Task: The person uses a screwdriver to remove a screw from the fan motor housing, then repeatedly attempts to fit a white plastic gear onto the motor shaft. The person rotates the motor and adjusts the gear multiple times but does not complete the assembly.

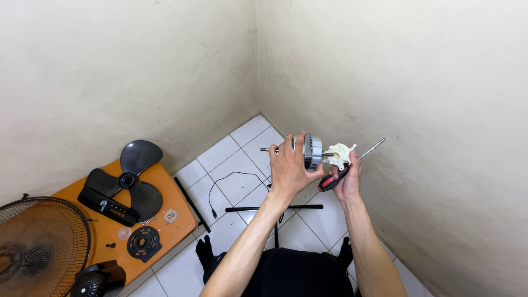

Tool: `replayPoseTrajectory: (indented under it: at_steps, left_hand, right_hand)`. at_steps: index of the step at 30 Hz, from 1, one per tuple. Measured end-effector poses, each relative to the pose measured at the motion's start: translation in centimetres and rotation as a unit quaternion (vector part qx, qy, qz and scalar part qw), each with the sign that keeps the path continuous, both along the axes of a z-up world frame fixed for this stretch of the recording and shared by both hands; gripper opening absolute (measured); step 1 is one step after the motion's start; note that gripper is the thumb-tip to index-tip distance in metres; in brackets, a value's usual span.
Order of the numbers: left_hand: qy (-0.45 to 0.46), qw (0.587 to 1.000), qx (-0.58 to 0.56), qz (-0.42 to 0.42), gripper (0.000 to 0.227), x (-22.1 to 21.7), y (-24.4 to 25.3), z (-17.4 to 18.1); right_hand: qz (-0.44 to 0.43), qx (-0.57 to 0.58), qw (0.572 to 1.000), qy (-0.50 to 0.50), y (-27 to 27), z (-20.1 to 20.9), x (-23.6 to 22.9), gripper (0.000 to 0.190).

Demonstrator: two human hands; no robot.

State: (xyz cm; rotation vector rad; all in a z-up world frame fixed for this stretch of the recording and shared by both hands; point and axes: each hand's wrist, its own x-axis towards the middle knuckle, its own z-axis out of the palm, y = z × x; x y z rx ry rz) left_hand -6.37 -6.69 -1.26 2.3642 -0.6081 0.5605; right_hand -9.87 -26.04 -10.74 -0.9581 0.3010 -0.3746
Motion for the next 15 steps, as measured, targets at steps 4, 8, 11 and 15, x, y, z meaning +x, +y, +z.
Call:
replayPoseTrajectory:
  at_steps: [4,8,11,15]
  left_hand:
    - [0.013,1.000,0.020,0.017,0.098,-0.4,-0.4,0.3]
    - [0.053,0.998,0.019,0.013,0.099,-0.7,-0.9,1.0]
    - [0.104,0.994,0.015,-0.001,0.105,-0.7,-1.3,1.5]
    - [0.128,0.992,0.014,0.000,0.106,-0.3,-1.2,1.8]
  right_hand:
    - [-0.012,-0.004,1.000,0.005,1.0,1.4,-0.2,0.048]
    - [0.004,-0.027,1.000,-0.007,1.3,2.4,0.4,0.050]
    - [0.008,-0.030,0.999,0.009,1.3,2.9,1.1,0.051]
    - [-0.016,-0.085,0.995,0.040,1.9,3.2,1.3,0.048]
